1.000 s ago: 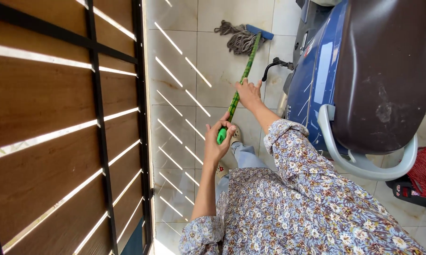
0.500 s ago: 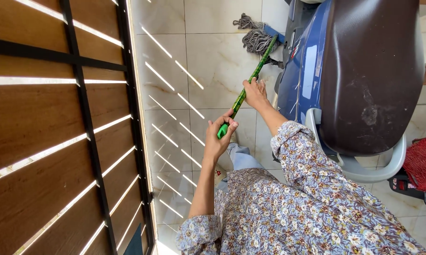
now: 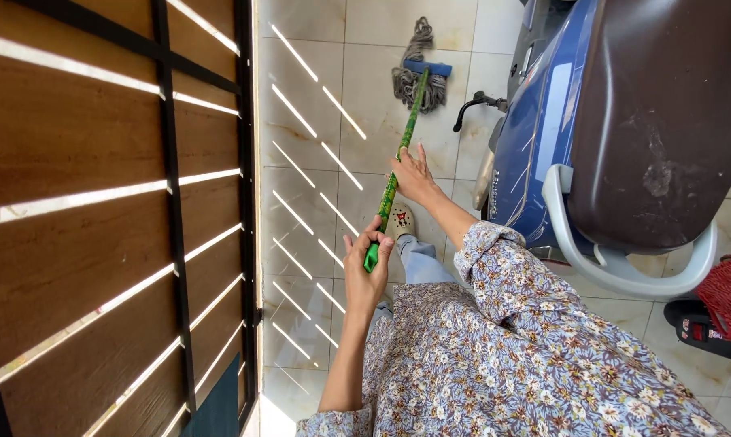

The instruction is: Mop the tiled floor and rinse the mop in a bucket under a faucet.

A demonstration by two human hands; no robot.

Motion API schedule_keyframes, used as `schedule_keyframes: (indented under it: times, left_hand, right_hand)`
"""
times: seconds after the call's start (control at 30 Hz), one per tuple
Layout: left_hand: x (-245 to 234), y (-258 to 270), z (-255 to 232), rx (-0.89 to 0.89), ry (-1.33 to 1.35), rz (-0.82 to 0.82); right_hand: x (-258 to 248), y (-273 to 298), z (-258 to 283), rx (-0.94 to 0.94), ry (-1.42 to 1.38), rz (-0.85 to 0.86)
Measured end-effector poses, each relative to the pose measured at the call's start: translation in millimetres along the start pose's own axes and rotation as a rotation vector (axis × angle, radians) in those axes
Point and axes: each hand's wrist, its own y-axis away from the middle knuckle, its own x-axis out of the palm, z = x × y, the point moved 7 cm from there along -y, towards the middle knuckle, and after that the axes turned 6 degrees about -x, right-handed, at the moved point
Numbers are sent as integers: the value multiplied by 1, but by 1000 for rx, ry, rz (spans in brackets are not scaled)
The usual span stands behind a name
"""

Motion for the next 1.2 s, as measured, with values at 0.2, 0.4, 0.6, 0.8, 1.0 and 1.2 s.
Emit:
schedule_keyframes:
  times: [0.2,0.4,0.6,0.8,1.0,1.2]
  left_hand:
    - [-40,52,5,53,-88,-133]
    - [-103,106,8,89,-212,-249]
    - [-137,146,16,41,-327,-293]
    - [-123,156,57,98,-87,-159]
    - [-75,130,88,138,34,-1]
    - [-36,73,78,113,39,113]
  right_hand:
    - [27,-2,79,-84,-48,74]
    - [57,16,166,-220,-98,78]
    - [58,55,222,-279,-33,127]
    - [57,81,219,-181,160,294]
    - [61,85,147,-74,222,240]
    - [60,67,66,82,170,195]
